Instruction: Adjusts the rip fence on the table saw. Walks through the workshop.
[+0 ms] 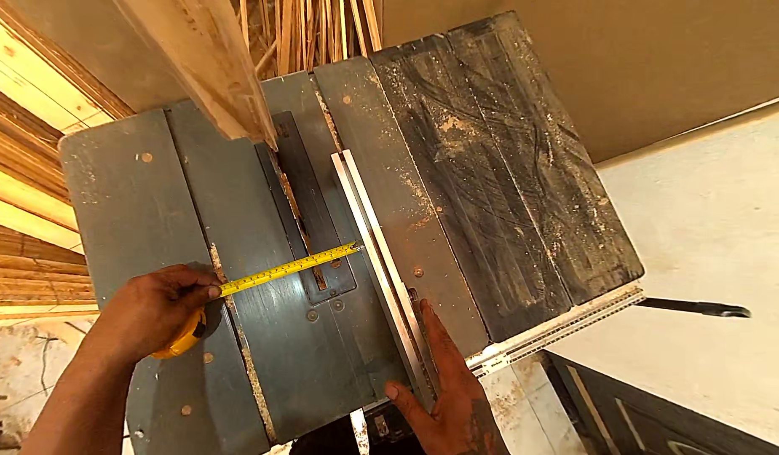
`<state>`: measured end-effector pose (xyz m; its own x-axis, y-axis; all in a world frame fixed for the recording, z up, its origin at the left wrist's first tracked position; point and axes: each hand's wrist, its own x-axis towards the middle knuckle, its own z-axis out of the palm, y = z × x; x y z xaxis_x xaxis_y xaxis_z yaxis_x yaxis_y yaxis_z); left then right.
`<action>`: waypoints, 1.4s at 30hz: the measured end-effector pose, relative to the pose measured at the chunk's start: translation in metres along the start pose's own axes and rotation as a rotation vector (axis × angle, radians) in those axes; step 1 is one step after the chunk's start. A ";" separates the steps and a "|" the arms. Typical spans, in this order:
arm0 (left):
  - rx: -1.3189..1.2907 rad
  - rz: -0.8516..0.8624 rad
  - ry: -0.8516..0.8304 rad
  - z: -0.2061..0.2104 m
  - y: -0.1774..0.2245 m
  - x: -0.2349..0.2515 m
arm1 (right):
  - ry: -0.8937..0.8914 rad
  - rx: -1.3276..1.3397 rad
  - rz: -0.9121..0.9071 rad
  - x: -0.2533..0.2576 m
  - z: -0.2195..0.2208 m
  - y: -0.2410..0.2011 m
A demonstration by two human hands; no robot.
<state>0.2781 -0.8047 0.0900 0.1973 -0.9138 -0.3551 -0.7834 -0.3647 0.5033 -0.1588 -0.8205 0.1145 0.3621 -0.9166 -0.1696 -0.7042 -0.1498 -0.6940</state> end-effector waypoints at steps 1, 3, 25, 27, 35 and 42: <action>-0.003 0.001 -0.001 0.000 0.000 0.000 | -0.001 -0.001 -0.001 0.000 0.000 0.000; 0.007 0.002 -0.003 0.000 0.000 0.000 | -0.001 -0.005 -0.010 0.000 0.000 0.001; 0.003 -0.038 -0.018 -0.001 0.004 -0.001 | -0.259 0.366 -0.210 -0.025 -0.010 -0.057; -0.003 -0.037 -0.012 -0.001 0.004 -0.001 | -0.312 0.418 -0.053 -0.029 -0.001 -0.058; -0.017 -0.015 -0.004 -0.001 0.002 -0.002 | -0.307 0.483 0.081 -0.027 0.005 -0.049; -0.014 -0.009 -0.004 -0.001 0.002 -0.001 | -0.354 0.593 0.194 -0.025 0.002 -0.053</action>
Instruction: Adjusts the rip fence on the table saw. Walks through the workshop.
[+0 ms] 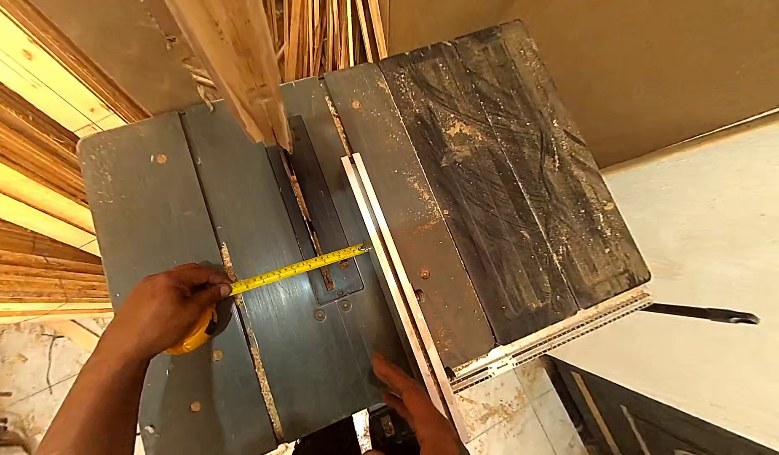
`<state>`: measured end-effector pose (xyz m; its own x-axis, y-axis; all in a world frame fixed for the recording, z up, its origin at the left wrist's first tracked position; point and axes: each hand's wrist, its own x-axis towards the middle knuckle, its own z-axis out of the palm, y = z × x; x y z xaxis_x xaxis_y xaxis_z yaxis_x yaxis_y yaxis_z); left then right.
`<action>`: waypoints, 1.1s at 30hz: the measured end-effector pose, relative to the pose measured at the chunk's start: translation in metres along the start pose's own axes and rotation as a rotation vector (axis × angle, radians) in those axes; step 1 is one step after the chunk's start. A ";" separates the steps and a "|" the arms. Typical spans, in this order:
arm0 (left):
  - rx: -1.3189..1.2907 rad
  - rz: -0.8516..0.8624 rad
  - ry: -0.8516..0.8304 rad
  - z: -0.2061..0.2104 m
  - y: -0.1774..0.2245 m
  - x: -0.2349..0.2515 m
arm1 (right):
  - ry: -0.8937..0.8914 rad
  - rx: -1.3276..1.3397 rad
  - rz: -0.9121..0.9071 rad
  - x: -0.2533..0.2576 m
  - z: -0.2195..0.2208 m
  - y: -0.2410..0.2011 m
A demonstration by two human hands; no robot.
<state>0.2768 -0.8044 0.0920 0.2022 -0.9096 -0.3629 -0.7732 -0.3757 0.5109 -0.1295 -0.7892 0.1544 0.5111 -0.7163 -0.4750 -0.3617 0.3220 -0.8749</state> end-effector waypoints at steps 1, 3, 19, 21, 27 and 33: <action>-0.003 -0.003 -0.006 0.000 0.001 0.000 | 0.012 -0.007 0.003 0.000 0.000 0.001; -0.004 -0.009 -0.012 0.000 0.002 0.001 | 0.028 -0.023 0.017 0.001 -0.002 0.001; -0.018 -0.043 -0.020 -0.002 0.003 0.001 | -0.005 0.001 0.061 0.005 -0.004 0.001; -0.016 -0.037 -0.020 -0.001 0.004 0.001 | -0.009 0.001 0.065 0.004 -0.004 0.000; -0.027 -0.047 -0.017 -0.001 0.003 0.001 | 0.019 0.026 0.099 0.006 -0.004 0.001; -0.026 -0.054 -0.019 0.000 0.002 0.003 | -0.073 0.019 0.138 0.007 -0.012 -0.002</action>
<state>0.2758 -0.8077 0.0918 0.2319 -0.8845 -0.4049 -0.7455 -0.4290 0.5101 -0.1342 -0.8020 0.1538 0.5133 -0.6177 -0.5958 -0.4182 0.4263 -0.8021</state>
